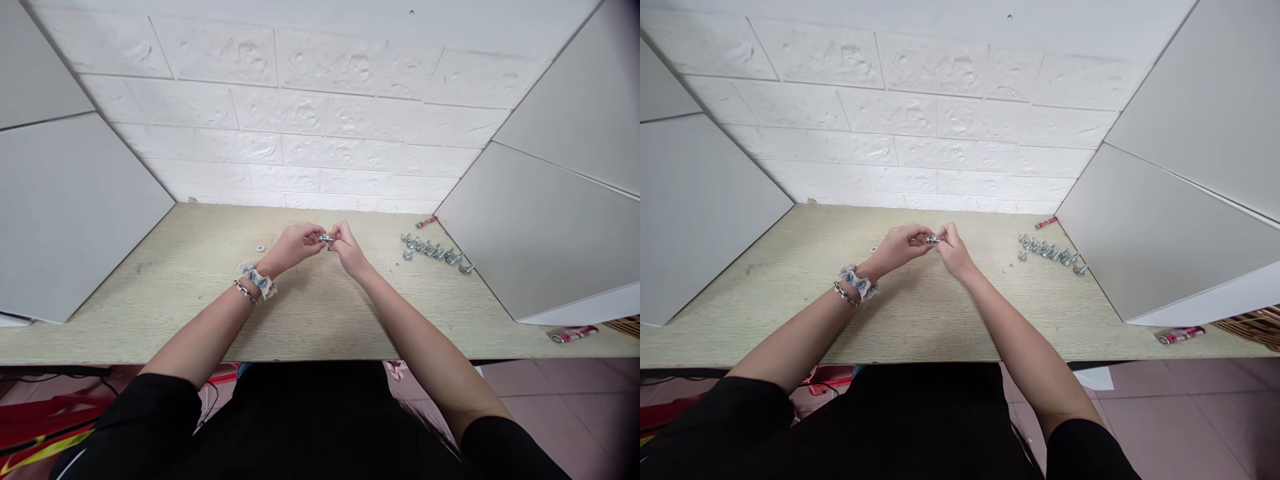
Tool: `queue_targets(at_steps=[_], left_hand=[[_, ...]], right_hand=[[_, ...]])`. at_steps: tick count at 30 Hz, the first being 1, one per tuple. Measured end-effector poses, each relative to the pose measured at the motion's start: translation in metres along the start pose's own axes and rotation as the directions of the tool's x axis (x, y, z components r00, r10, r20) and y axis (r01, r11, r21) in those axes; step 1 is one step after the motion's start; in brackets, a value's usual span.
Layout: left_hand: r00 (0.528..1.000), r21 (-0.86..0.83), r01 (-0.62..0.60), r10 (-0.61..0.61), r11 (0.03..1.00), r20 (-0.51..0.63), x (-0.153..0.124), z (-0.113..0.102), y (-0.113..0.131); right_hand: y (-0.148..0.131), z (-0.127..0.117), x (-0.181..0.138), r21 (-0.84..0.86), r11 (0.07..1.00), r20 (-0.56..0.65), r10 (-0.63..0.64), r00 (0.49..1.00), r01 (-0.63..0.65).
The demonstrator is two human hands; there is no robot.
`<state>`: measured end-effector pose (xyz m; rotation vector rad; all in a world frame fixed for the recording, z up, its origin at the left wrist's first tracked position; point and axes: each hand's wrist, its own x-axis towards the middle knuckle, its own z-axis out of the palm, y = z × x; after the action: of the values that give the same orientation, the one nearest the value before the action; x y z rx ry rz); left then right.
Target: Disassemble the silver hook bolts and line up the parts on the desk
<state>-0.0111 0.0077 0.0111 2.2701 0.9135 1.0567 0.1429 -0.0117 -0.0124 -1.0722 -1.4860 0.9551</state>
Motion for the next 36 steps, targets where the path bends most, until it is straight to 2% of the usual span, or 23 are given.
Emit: queue_targets(at_steps=[4, 9, 13, 17, 20, 23, 25, 29, 33, 36], left_hand=[[1.0, 0.005, 0.021, -0.021, 1.0, -0.002, 0.0, 0.001, 0.0], [1.0, 0.004, 0.001, -0.001, 1.0, -0.021, -0.001, 0.002, -0.003], [1.0, 0.013, -0.029, 0.029, 0.999, -0.002, -0.001, 0.002, -0.002], [0.999, 0.005, -0.021, 0.021, 1.0, 0.024, 0.0, 0.002, 0.002], [0.999, -0.04, 0.033, -0.032, 0.999, 0.03, -0.001, 0.001, 0.003], [0.987, -0.099, 0.146, -0.138, 0.984, 0.087, -0.002, -0.001, 0.0], [0.971, -0.162, 0.212, -0.188, 0.964, 0.15, -0.001, -0.002, -0.004], [0.958, -0.379, 0.257, -0.182, 0.889, 0.224, 0.002, -0.005, -0.012], [0.931, -0.536, 0.332, -0.179, 0.776, 0.318, 0.004, -0.009, -0.015], [0.919, -0.607, 0.369, -0.182, 0.704, 0.348, 0.002, -0.011, -0.015]], right_hand=[[0.0, -0.002, 0.0, 0.055, 0.998, -0.057, -0.023, 0.998, 0.026], [-0.005, -0.002, -0.001, -0.07, 0.99, -0.138, 0.111, 0.984, -0.121], [-0.005, -0.001, -0.002, -0.168, 0.97, -0.062, 0.168, 0.984, -0.176], [-0.001, -0.001, -0.001, -0.188, 0.969, 0.006, 0.163, 0.987, -0.159], [-0.002, 0.0, -0.002, -0.209, 0.97, 0.018, 0.13, 0.991, -0.123], [-0.007, 0.001, -0.003, -0.222, 0.969, 0.036, 0.124, 0.992, -0.113], [-0.009, 0.001, -0.004, -0.214, 0.97, 0.052, 0.126, 0.991, -0.112], [-0.008, 0.0, -0.003, -0.192, 0.977, 0.088, 0.109, 0.99, -0.091], [-0.007, 0.0, -0.001, -0.082, 0.993, 0.14, 0.097, 0.985, -0.086], [-0.01, 0.001, -0.001, -0.017, 0.996, 0.169, 0.088, 0.982, -0.087]])
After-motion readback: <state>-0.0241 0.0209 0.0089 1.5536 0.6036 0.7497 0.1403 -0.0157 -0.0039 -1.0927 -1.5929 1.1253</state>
